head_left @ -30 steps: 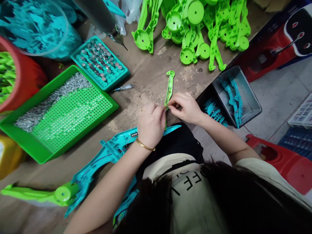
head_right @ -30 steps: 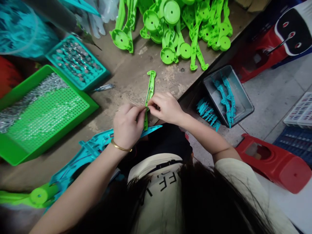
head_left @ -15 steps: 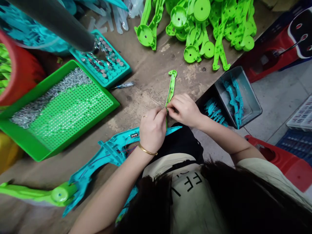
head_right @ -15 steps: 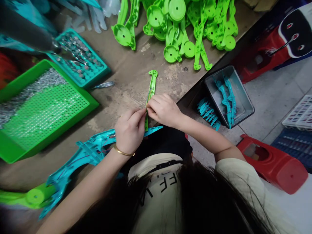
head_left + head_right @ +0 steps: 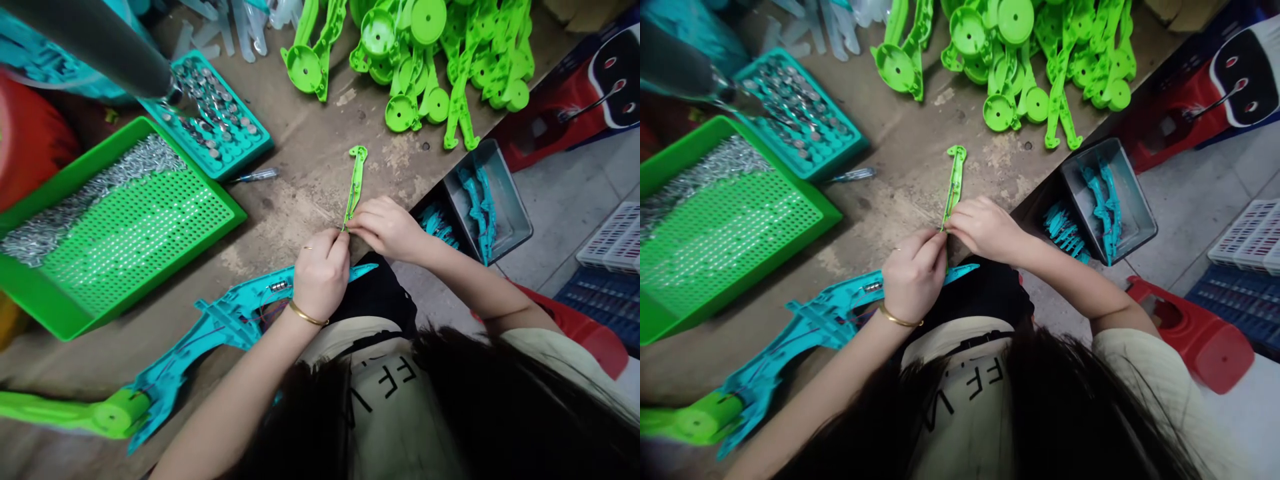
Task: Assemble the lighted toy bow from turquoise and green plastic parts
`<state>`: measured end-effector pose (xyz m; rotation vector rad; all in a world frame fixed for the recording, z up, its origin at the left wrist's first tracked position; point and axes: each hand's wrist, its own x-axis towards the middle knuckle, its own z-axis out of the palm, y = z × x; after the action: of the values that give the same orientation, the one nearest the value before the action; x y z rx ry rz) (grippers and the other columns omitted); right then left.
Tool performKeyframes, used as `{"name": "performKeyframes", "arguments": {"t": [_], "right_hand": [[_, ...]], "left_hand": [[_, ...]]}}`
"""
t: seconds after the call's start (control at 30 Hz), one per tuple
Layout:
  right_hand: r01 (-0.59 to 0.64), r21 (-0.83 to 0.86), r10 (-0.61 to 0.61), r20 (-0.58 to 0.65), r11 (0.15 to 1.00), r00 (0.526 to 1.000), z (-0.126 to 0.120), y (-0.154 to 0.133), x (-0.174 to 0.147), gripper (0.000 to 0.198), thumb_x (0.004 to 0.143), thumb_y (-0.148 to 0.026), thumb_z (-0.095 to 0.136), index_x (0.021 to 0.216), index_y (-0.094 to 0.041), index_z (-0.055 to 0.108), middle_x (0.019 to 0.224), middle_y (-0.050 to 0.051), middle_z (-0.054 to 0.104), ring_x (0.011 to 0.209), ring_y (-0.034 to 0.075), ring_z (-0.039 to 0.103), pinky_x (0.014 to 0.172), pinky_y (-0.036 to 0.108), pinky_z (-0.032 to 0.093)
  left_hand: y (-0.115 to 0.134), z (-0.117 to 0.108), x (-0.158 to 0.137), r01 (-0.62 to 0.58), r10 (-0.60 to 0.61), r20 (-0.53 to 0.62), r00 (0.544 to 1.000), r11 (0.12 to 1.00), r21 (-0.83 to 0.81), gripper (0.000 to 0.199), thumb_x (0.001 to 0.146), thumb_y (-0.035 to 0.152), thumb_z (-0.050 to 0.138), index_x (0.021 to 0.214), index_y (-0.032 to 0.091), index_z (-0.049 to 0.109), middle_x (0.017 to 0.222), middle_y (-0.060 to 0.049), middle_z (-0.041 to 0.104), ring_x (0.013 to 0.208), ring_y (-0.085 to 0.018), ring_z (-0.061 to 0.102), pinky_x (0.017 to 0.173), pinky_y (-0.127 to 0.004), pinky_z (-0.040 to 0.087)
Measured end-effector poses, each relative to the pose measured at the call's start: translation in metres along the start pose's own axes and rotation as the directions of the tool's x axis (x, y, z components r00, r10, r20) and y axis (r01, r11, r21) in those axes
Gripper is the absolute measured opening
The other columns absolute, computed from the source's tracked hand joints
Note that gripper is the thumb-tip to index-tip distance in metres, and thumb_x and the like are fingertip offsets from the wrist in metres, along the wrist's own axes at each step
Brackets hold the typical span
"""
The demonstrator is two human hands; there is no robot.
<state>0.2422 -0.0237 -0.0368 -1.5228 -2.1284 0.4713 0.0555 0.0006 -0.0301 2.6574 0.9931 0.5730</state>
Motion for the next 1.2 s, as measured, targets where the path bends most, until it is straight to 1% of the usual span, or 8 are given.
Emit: {"name": "performKeyframes", "arguments": {"t": [0.1,0.2,0.4,0.6,0.7,0.83,1.03,1.2], "right_hand": [[-0.101,0.125,0.089,0.095,0.987,0.991,-0.006,0.003,0.010,0.014,0.092,-0.023,0.054,0.098,-0.018,0.065,0.088,0.004,0.067,0.085,0.018,0.058,0.075,0.031,0.038],[-0.218,0.221,0.181,0.176,0.951,0.968,-0.013,0.002,0.023,0.022,0.086,-0.018,0.061,0.108,-0.019,0.062,0.088,0.001,0.063,0.079,0.015,0.054,0.072,0.027,0.037],[-0.385,0.193,0.328,0.271,0.903,0.905,-0.022,-0.004,0.038,0.019,0.080,-0.017,0.068,0.099,-0.018,0.066,0.078,-0.001,0.059,0.069,0.012,0.048,0.064,0.025,0.031],[-0.234,0.156,0.214,0.135,0.960,0.968,-0.026,0.009,0.030,0.013,0.091,-0.021,0.057,0.095,-0.017,0.069,0.096,0.005,0.062,0.092,0.017,0.057,0.078,0.027,0.041],[-0.228,0.071,0.220,0.096,0.971,0.971,-0.023,0.013,0.028,0.014,0.092,-0.025,0.056,0.093,-0.019,0.069,0.099,0.004,0.062,0.091,0.017,0.058,0.075,0.027,0.040],[-0.271,0.038,0.271,-0.012,0.962,0.962,-0.011,0.012,0.025,0.014,0.091,-0.030,0.059,0.094,-0.019,0.068,0.097,0.004,0.063,0.086,0.016,0.058,0.071,0.027,0.040],[-0.162,-0.192,0.144,-0.104,0.968,0.984,-0.001,0.014,0.008,0.034,0.099,-0.038,0.042,0.103,-0.022,0.072,0.093,0.007,0.063,0.090,0.021,0.052,0.078,0.034,0.038],[-0.133,-0.218,0.113,-0.098,0.967,0.989,-0.010,0.017,-0.004,0.035,0.099,-0.039,0.041,0.115,-0.025,0.070,0.096,0.007,0.063,0.091,0.020,0.050,0.077,0.034,0.035]], "left_hand": [[-0.001,-0.001,0.001,-0.003,0.003,0.001,1.000,1.000,-0.019,0.025,0.093,0.018,0.048,0.104,0.015,0.070,0.101,-0.012,0.072,0.092,-0.020,0.066,0.084,-0.031,0.051],[-0.002,-0.003,0.001,-0.001,0.001,0.012,1.000,0.999,-0.034,0.024,0.093,0.017,0.049,0.104,0.016,0.070,0.100,-0.011,0.071,0.090,-0.020,0.065,0.083,-0.032,0.050],[-0.008,-0.003,0.001,-0.032,0.032,-0.016,0.999,0.999,-0.004,0.023,0.091,0.016,0.051,0.104,0.014,0.070,0.099,-0.011,0.071,0.088,-0.020,0.063,0.080,-0.031,0.050],[-0.012,-0.001,0.001,-0.051,0.051,0.002,0.999,0.999,0.018,0.024,0.092,0.017,0.049,0.104,0.013,0.069,0.100,-0.011,0.070,0.089,-0.021,0.062,0.080,-0.032,0.050],[-0.012,-0.002,0.004,-0.062,0.062,0.007,0.998,0.998,0.009,0.022,0.092,0.015,0.048,0.100,0.012,0.068,0.099,-0.012,0.069,0.089,-0.022,0.062,0.081,-0.032,0.051],[-0.011,-0.010,0.014,0.058,-0.041,0.169,0.985,0.994,-0.097,0.021,0.093,0.017,0.044,0.094,0.014,0.066,0.093,-0.010,0.068,0.089,-0.022,0.062,0.082,-0.034,0.051],[-0.005,-0.019,0.035,0.124,-0.089,0.400,0.912,0.990,-0.063,0.050,0.086,0.011,0.041,0.134,0.009,0.050,0.108,-0.014,0.062,0.099,-0.027,0.060,0.089,-0.040,0.050],[-0.002,-0.018,0.042,0.108,-0.088,0.461,0.883,0.994,-0.017,0.052,0.085,0.013,0.039,0.135,0.009,0.051,0.108,-0.015,0.061,0.098,-0.028,0.059,0.090,-0.043,0.050]]}}
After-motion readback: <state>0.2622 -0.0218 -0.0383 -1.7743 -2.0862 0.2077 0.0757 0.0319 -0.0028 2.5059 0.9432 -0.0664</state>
